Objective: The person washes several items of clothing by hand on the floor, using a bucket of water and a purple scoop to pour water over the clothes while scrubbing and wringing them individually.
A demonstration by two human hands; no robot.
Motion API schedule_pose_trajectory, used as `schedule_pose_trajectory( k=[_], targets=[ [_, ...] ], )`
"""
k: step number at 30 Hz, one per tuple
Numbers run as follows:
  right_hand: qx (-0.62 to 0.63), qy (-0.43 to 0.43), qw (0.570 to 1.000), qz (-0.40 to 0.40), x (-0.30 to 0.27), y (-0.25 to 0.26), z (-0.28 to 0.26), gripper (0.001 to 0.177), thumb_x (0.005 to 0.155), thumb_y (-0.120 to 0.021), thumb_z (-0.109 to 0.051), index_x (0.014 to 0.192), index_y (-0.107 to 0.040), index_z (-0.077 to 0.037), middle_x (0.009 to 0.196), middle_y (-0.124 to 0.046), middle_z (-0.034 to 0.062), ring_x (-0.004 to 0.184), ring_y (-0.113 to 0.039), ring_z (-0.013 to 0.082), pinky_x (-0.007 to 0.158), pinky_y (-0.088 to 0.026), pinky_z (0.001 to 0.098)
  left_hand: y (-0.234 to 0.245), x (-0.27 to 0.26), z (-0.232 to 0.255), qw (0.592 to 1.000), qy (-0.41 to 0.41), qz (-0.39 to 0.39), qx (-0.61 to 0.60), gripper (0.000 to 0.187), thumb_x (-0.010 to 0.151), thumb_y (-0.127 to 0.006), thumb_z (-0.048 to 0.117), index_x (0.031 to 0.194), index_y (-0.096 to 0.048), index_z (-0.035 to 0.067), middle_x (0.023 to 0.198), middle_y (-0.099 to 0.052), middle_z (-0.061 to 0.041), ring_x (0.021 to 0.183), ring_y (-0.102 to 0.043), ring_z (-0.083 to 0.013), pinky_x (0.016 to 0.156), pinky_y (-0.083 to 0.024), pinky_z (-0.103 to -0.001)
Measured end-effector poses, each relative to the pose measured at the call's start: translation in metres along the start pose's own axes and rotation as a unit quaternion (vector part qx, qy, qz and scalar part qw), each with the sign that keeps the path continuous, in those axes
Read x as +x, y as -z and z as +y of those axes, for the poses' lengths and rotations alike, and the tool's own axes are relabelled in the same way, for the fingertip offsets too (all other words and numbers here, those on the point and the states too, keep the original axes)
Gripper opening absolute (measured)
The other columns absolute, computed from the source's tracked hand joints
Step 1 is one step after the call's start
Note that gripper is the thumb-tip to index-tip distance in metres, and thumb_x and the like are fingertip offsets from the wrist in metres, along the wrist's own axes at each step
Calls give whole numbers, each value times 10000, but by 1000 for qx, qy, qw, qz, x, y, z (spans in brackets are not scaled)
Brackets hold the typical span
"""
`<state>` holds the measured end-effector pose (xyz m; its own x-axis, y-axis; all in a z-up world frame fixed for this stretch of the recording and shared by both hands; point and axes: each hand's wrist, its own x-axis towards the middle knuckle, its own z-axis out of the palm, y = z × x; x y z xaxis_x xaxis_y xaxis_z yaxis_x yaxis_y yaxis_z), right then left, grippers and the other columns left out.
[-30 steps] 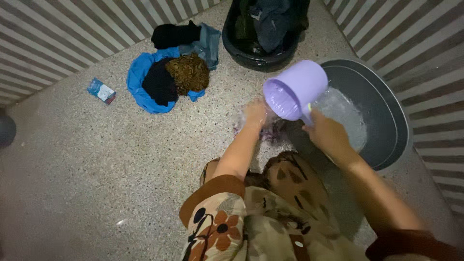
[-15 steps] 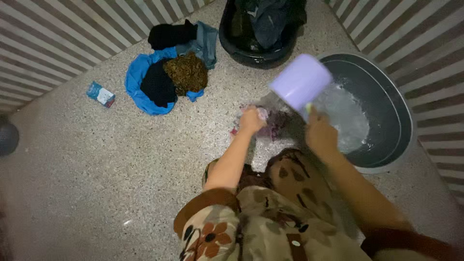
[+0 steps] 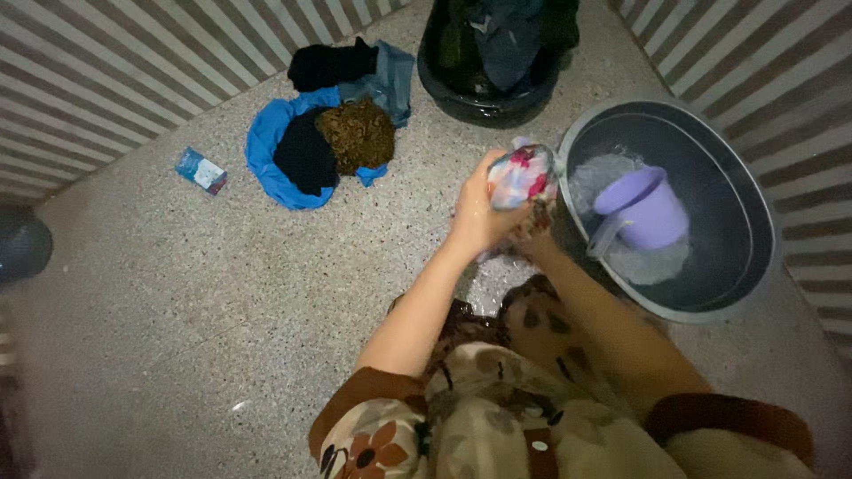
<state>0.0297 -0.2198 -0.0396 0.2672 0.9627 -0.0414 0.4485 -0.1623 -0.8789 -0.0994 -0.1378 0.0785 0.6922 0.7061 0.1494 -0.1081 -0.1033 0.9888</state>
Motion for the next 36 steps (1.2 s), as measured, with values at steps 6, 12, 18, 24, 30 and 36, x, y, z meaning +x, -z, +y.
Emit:
schedule_pose_trajectory(
  k=[6,12,18,24,30,36],
  targets=[
    [420,74,902,61,70,17,35,1065,597,-941,-582,1393,-459,-64,1392,-439,183,1286,-432,331,1109,-375,445,75,-10,-40,991,-12,99,-93,866,818,-854,248,1540,-396,109,1455,-540,-112,1345,-559,-303,1134,-495,-437],
    [577,65,814,21,102,6,28,1056,627,-909,-604,1412,-448,-69,1417,-389,200,1308,-393,351,1116,-354,457,75,8,-158,874,211,67,-433,784,904,-607,609,1481,-480,93,1410,-615,-100,1270,-599,-292,1056,-492,-469],
    [637,28,770,-9,109,-19,33,1047,658,-877,-626,1431,-437,-73,1443,-340,218,1331,-354,371,1124,-332,469,64,42,-145,842,130,179,-492,604,959,-602,466,1395,-548,51,1354,-629,-125,1193,-633,-293,1014,-511,-469],
    [665,2,747,11,105,-34,48,1039,688,-845,-647,1450,-426,-78,1468,-291,235,1353,-315,391,1131,-311,481,50,33,-159,867,111,262,-410,507,945,-650,380,1303,-597,25,1238,-666,-118,1097,-658,-241,959,-535,-410],
    [673,-29,736,65,94,-60,57,1032,719,-813,-669,1469,-415,-82,1494,-242,252,1376,-277,411,1138,-290,493,24,40,-186,911,47,374,-165,438,972,-691,321,1224,-643,-33,1196,-689,-102,1045,-642,-187,933,-526,-358],
    [658,-35,742,125,102,-75,57,1025,749,-781,-691,1487,-405,-87,1519,-193,270,1398,-238,431,1146,-268,505,25,41,-158,918,25,351,-183,464,983,-663,286,1303,-609,-47,1280,-657,-111,1140,-624,-206,994,-499,-354]
  ],
)
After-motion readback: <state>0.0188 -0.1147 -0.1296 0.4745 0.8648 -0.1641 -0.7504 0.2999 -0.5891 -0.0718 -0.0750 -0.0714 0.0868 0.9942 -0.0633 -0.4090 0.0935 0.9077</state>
